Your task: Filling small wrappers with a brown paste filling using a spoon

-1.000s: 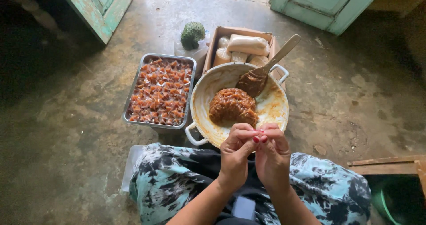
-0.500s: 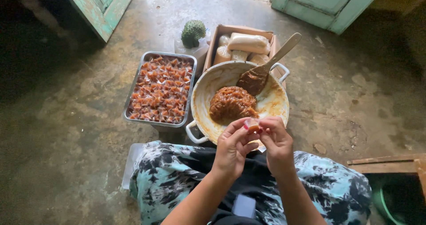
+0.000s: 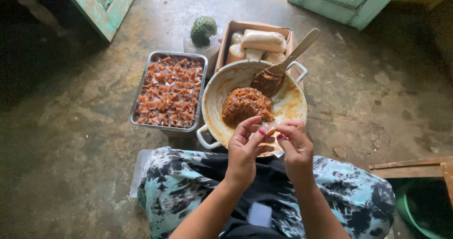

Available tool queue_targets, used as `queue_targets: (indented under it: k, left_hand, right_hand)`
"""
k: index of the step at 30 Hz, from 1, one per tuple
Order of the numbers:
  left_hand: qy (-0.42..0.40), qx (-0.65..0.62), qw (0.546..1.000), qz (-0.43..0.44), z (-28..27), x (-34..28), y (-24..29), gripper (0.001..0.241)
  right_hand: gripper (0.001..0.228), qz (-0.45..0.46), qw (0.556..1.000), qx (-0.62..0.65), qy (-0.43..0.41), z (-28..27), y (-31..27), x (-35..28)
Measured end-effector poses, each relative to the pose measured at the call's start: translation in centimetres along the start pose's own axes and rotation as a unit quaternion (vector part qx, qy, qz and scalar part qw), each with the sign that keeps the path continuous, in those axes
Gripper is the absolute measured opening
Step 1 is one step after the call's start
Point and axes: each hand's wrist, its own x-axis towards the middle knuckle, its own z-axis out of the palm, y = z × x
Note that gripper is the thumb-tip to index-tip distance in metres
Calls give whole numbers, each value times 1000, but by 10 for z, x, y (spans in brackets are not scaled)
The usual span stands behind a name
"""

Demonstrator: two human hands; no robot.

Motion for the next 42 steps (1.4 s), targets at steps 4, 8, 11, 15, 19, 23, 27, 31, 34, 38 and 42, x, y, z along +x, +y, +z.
queue_targets:
  k: [4,8,11,15,19,23,27,31,34,38,42]
  left_hand:
    - [-18,53,997,62,0,-2,-6,32]
    - [-39,77,990,115,0,-3,-12,19]
    - [-49,71,985,147,0,-4,-15,18]
    - [-52,53,983,166,4,-7,-9,15]
    - [-36,23,984,171,3,-6,-16,13]
    - [-29,-21,997,66,-8,-2,-18,15]
    - [31,-135,990,-20,-35,13,18,16]
    - [120,-181,976,-5,-90,42,104,25]
    - [127,-164,976,62,-185,93,128,14]
    - [226,-173,958,42,-302,173,134,18]
    - [244,-28,967,-66,-316,194,156,80]
  right_hand:
    - [23,79,979,187,23,5,16,-1]
    - [23,91,955,279,38,8,31,-6]
    - [16,82,948,304,40,11,27,-7]
    - [8,70,952,297,38,13,20,-9]
    - [7,87,941,326,33,7,45,-16]
    - [14,124,938,325,5,6,37,-18]
    - [24,171,937,305,-12,-3,29,-16]
    - [18,216,931,295,6,-9,22,-15]
    - [16,228,928,293,6,-12,27,-16]
    - [17,238,938,252,-3,-17,40,-15]
    - [21,230,967,103,-34,-31,58,2]
